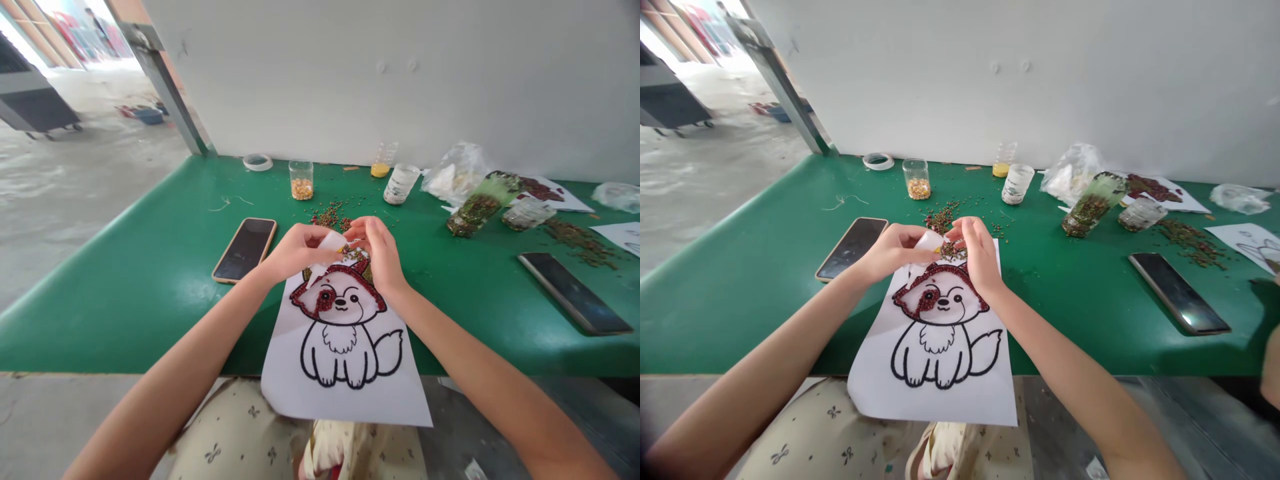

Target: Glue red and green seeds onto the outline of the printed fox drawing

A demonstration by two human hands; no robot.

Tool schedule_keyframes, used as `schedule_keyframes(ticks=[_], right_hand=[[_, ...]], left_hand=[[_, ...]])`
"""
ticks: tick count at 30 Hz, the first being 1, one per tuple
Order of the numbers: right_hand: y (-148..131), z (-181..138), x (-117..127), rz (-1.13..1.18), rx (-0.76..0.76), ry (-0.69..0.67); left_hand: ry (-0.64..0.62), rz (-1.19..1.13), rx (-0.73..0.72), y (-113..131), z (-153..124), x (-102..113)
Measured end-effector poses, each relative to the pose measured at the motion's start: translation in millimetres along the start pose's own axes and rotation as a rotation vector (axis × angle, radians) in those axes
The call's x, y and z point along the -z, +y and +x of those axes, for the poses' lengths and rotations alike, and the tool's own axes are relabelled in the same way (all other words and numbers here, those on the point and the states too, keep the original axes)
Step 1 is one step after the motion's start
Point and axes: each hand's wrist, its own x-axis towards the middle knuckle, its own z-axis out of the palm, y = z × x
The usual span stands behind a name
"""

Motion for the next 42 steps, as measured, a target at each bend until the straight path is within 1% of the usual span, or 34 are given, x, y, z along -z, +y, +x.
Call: schedule_keyframes(ticks=[5, 9, 13, 19, 32, 42], right_hand=[[0, 1, 1, -0.042, 0.014, 0.004], [1, 0, 0, -0.056, 0.012, -0.004], [1, -1, -1, -0.061, 0.006, -0.016], [0, -2, -2, -0.05, 0.019, -0.024], [1, -2, -1, -0.06, 0.029, -0.029], [1, -1, -1, -0.073, 0.062, -0.011]], left_hand=[[-0.043, 0.048, -0.013, -7, 1, -4], [-0.073, 0.121, -0.052, -12, 3, -7], [-0.072, 0.195, -0.088, -16, 5, -8], [-0.06, 0.24, -0.11, -22, 7, -8], [-0.043, 0.243, -0.136, -22, 7, -10], [-0.056, 0.22, -0.139, -20, 6, -9]])
